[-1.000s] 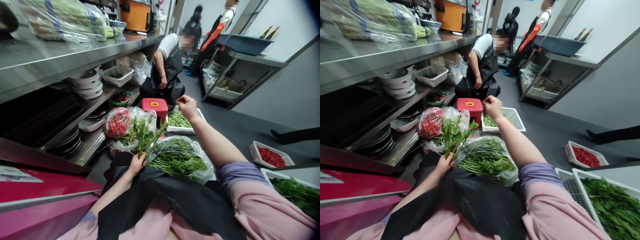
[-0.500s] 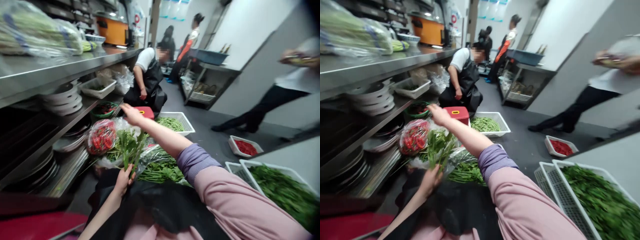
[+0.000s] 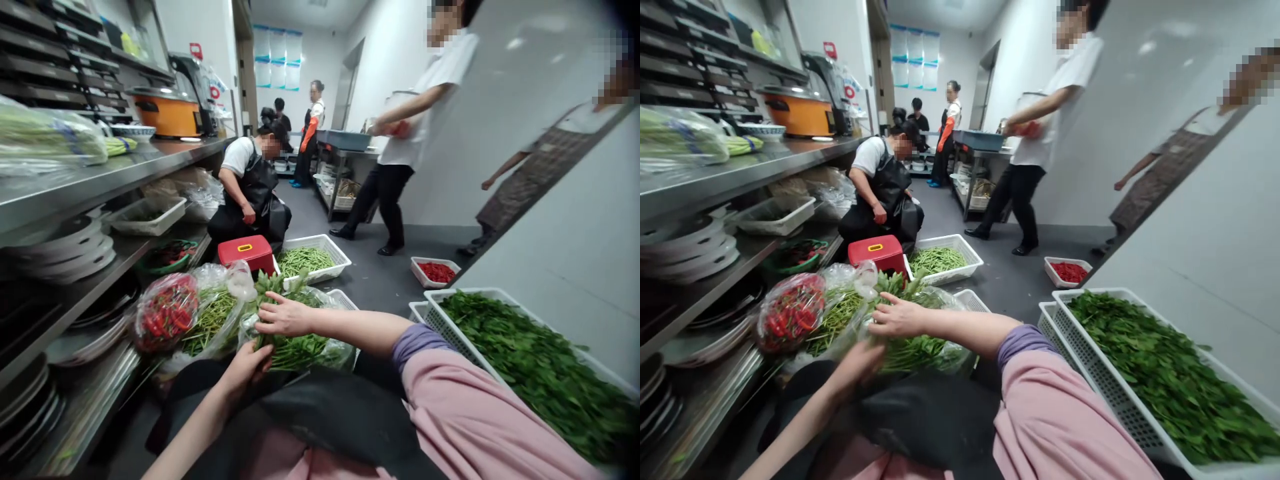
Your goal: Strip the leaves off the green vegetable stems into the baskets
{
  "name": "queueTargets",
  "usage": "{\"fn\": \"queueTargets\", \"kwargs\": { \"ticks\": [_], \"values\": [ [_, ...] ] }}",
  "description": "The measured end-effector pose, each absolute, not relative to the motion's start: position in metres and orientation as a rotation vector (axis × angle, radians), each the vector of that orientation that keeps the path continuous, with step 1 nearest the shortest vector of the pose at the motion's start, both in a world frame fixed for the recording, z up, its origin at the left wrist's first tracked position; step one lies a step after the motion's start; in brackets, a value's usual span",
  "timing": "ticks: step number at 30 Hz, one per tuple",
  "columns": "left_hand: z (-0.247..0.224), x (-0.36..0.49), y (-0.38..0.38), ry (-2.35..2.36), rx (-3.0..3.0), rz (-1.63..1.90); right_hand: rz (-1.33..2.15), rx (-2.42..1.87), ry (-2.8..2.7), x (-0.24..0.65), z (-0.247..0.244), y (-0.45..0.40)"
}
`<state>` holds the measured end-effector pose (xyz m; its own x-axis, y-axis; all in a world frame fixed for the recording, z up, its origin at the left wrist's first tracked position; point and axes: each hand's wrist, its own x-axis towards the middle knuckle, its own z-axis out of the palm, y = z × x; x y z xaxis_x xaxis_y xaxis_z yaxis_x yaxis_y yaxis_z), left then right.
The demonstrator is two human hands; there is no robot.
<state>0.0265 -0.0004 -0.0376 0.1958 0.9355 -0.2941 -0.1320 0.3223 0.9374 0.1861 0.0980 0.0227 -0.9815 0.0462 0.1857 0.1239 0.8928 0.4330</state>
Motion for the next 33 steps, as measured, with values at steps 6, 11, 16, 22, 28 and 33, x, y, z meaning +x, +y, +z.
{"fn": "queueTargets", "kwargs": {
  "ticks": [6,11,16,22,28,33],
  "values": [
    [0.007,0.030,-0.001,0.915,0.928,0.653,-0.520,-0.562,-2.935,0.222,0.033,0.070],
    [0.039,0.020,0.022,0.822,0.796,0.866,0.411,-1.183,-2.595,0.248,0.055,0.055],
    [0.034,0.034,0.038,0.991,0.874,1.087,1.687,-1.041,-1.693,0.259,0.063,0.053],
    [0.052,0.075,0.059,0.874,1.011,1.192,2.160,-0.828,-1.451,0.240,0.042,0.047],
    [0.047,0.074,0.080,0.862,1.001,1.220,2.265,-0.822,-1.358,0.241,0.028,0.055],
    [0.036,0.057,0.086,1.090,0.926,1.257,2.007,-0.939,-1.395,0.254,0.013,0.057]
  ]
}}
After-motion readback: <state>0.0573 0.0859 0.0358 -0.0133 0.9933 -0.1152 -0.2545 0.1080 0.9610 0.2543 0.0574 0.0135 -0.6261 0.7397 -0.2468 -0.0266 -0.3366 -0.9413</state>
